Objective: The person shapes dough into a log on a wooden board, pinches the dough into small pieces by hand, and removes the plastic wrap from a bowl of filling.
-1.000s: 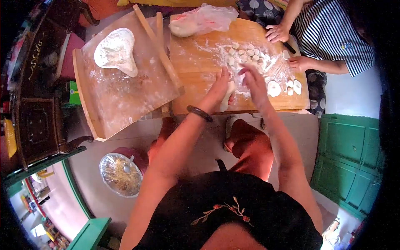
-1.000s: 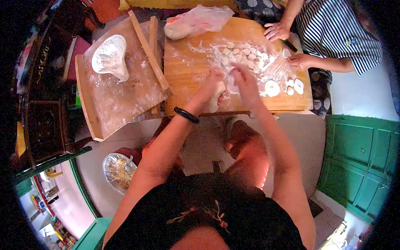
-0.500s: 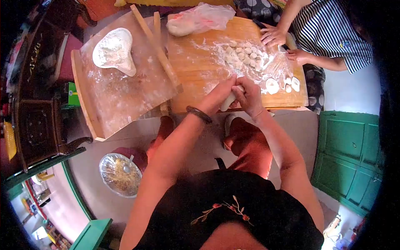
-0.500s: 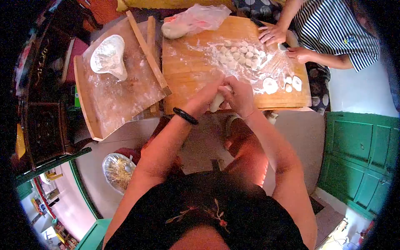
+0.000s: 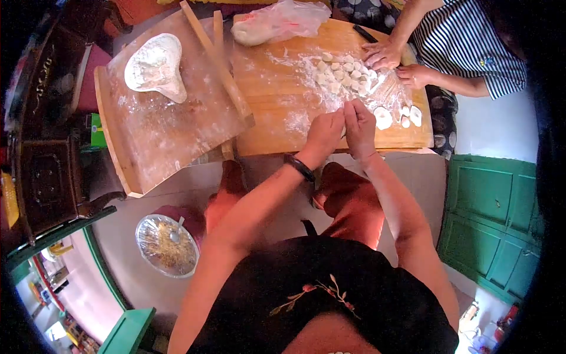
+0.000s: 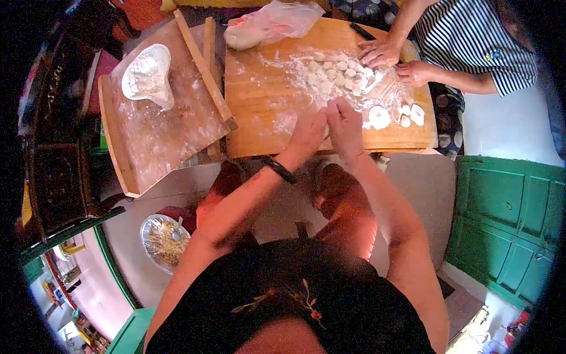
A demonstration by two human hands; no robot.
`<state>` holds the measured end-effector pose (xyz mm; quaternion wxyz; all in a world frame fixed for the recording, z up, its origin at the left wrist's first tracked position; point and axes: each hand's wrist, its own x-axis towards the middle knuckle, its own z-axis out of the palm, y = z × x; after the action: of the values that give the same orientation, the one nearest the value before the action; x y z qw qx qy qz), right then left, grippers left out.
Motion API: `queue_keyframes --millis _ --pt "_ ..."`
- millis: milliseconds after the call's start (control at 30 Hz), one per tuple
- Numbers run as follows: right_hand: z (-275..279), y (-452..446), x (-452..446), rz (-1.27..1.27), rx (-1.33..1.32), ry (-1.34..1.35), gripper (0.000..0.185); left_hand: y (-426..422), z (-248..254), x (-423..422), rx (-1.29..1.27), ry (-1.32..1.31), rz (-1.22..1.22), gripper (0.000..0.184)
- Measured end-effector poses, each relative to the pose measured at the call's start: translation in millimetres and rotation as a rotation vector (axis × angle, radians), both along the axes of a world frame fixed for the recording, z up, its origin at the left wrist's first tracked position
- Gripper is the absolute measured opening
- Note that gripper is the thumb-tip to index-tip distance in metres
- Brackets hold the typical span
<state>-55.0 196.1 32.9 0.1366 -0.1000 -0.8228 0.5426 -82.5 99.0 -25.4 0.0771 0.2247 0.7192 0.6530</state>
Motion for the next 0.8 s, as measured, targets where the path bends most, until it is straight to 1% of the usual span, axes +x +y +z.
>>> queue_keyframes --millis 67,100,133,167,200,233,267,300,333,367,400,433,467,533,567,667,700,733,800 --pt "-4.2 13.1 -1.9 -0.004 0.005 -0.079 0.023 -2.6 -0.9 4.6 -0.244 0.233 -0.017 0.028" --pt "-15.9 24.4 -4.0 -0.006 0.011 -0.100 0.023 -5.5 12.1 6.5 -0.087 0.228 -0.096 0.026" --pt "-21.4 34.9 -8.0 -0.005 0.018 -0.119 0.023 -9.3 36.4 7.4 0.070 0.224 -0.170 0.024" --pt "-3.5 42.1 -14.7 0.038 0.445 -0.287 0.024 -10.3 51.0 9.8 0.226 0.222 -0.252 0.022" --pt "-22.9 63.9 -21.2 -0.114 0.517 -0.512 0.024 -10.6 52.5 16.0 0.221 0.260 -0.193 0.023" --pt "-50.4 87.2 -14.7 -0.095 0.518 -0.383 0.019 -9.9 52.7 12.7 0.221 0.312 -0.101 0.024" --pt "-67.1 101.5 -33.0 -0.046 0.525 -0.222 0.017 -9.0 49.0 -7.4 0.219 0.390 0.025 0.025" --pt "-34.4 77.5 -34.8 -0.047 0.522 -0.133 0.023 -11.5 30.4 -10.7 0.202 0.118 -0.045 0.038" --pt "-42.4 84.1 -25.8 -0.002 0.533 -0.027 0.028 -15.5 19.8 -16.1 0.178 -0.154 -0.084 0.051" --pt "-56.0 94.6 -26.5 0.044 0.539 0.077 0.033 -17.7 10.7 -7.9 0.222 -0.401 -0.066 0.058" --pt "-59.9 95.1 -47.5 0.103 0.546 0.241 0.039 -21.0 15.3 -16.5 0.221 -0.546 -0.092 0.069" --pt "-62.0 94.3 -49.8 0.104 0.321 0.050 0.044 -24.6 21.1 -24.8 0.217 -0.691 -0.108 0.080" --pt "-65.0 94.9 -53.7 0.045 0.375 0.055 0.045 -27.9 24.8 -30.0 0.212 -0.745 -0.133 0.080" --pt "-45.0 83.0 -45.7 -0.074 0.485 0.029 0.047 -33.1 34.0 -25.2 0.204 -0.888 -0.189 0.079" --pt "-36.5 78.0 -40.0 -0.094 0.396 0.050 0.045 -32.7 34.1 -25.1 0.193 -0.876 -0.192 0.079" --pt "-21.7 51.4 -11.0 0.026 -0.013 -0.045 0.043 -30.5 31.8 -20.8 0.209 -0.957 -0.286 0.080" --pt "-4.3 29.4 -1.4 0.092 -0.093 -0.042 0.040 -27.6 27.2 -20.0 0.234 -0.974 -0.317 0.080" --pt "7.8 15.5 8.1 0.252 -0.179 0.021 0.039 -18.3 9.7 -18.2 0.292 -0.977 -0.344 0.080" --pt "5.3 4.7 13.4 0.306 -0.009 -0.115 0.038 -16.5 13.0 -15.1 0.353 -1.023 -0.376 0.078"
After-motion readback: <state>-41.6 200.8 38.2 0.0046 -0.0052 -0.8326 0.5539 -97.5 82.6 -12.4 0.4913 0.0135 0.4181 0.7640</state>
